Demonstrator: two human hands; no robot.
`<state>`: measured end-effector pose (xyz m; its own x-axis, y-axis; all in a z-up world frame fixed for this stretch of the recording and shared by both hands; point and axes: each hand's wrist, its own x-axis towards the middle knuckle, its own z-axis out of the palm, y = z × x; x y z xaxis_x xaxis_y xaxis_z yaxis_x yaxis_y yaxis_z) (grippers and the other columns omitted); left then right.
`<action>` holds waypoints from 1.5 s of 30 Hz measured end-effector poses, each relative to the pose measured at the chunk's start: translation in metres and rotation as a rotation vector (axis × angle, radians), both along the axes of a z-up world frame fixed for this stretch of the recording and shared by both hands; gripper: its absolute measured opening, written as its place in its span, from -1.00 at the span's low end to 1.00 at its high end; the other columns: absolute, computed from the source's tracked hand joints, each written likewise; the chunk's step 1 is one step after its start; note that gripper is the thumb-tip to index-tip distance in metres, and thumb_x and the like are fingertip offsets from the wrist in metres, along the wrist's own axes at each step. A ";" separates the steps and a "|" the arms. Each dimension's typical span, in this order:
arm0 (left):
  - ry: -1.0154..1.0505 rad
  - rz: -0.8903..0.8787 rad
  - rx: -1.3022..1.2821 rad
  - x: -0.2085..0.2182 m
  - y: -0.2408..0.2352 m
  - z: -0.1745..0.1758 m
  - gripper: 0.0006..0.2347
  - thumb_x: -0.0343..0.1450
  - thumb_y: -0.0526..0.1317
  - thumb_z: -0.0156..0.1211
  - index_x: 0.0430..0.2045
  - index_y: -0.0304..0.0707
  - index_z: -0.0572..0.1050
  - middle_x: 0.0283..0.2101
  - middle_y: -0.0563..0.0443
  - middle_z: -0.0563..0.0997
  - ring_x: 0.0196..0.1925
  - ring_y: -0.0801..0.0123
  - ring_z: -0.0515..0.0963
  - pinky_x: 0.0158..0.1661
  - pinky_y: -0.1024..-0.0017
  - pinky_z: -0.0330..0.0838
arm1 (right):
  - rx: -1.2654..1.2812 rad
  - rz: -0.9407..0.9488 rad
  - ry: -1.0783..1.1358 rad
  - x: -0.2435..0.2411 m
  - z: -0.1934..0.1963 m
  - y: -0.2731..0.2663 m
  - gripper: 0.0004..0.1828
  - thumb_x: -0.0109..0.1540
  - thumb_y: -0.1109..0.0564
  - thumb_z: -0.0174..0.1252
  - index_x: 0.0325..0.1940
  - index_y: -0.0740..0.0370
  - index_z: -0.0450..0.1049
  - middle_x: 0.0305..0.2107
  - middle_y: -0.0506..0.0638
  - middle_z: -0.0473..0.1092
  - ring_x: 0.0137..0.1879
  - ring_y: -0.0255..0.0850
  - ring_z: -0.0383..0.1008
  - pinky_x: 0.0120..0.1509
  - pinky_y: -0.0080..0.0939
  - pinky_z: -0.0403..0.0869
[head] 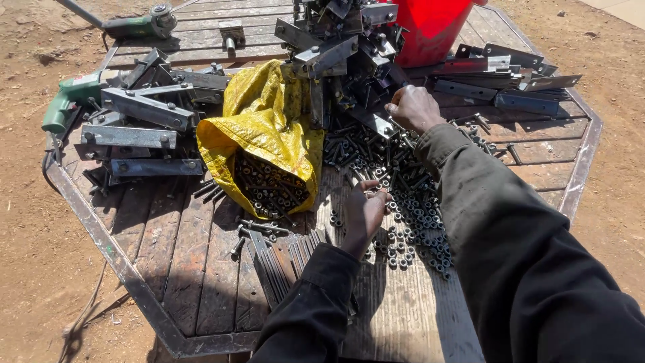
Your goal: Assembling metal brackets by manually inserting bolts into pre-drilled holes on a workbench.
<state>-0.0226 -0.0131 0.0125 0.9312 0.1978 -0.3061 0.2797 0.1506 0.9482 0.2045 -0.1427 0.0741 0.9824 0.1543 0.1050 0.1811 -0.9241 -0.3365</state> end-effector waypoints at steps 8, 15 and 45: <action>0.057 -0.105 0.172 -0.009 -0.001 0.033 -0.69 0.39 -0.21 0.16 0.00 -0.34 0.52 -0.42 0.00 0.68 -0.55 0.51 0.62 -0.40 0.59 0.47 | 0.208 -0.096 0.058 0.129 -0.067 0.035 -0.68 0.25 0.05 0.02 -0.13 0.18 0.65 -0.29 0.31 0.56 -0.05 0.32 0.58 -0.02 0.32 0.56; 0.155 -0.146 0.237 -0.009 -0.003 0.043 -0.71 0.44 -0.16 0.15 0.05 -0.04 0.53 -0.39 0.25 0.70 -0.55 0.66 0.49 -0.48 0.56 0.39 | 0.375 -0.192 -0.144 0.103 -0.051 0.023 -0.71 0.20 -0.01 -0.10 -0.53 0.16 0.31 -0.49 0.19 0.46 -0.32 0.22 0.45 -0.26 0.27 0.31; -0.078 0.111 1.526 -0.206 0.051 0.001 -0.53 0.45 0.05 0.13 0.18 -0.26 0.47 0.28 -0.50 0.41 0.51 -0.27 0.15 0.41 -0.27 -0.03 | -0.251 0.064 0.157 -0.301 -0.077 -0.081 -0.68 0.33 -0.13 0.20 0.12 -0.04 0.53 -0.22 0.26 0.57 -0.14 0.14 0.67 -0.09 0.08 0.61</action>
<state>-0.2288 0.0376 0.0134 0.8944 0.3365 0.2947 0.2773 -0.9341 0.2250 -0.0970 -0.2233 -0.0034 0.9710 0.2186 -0.0967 0.2058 -0.9703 -0.1273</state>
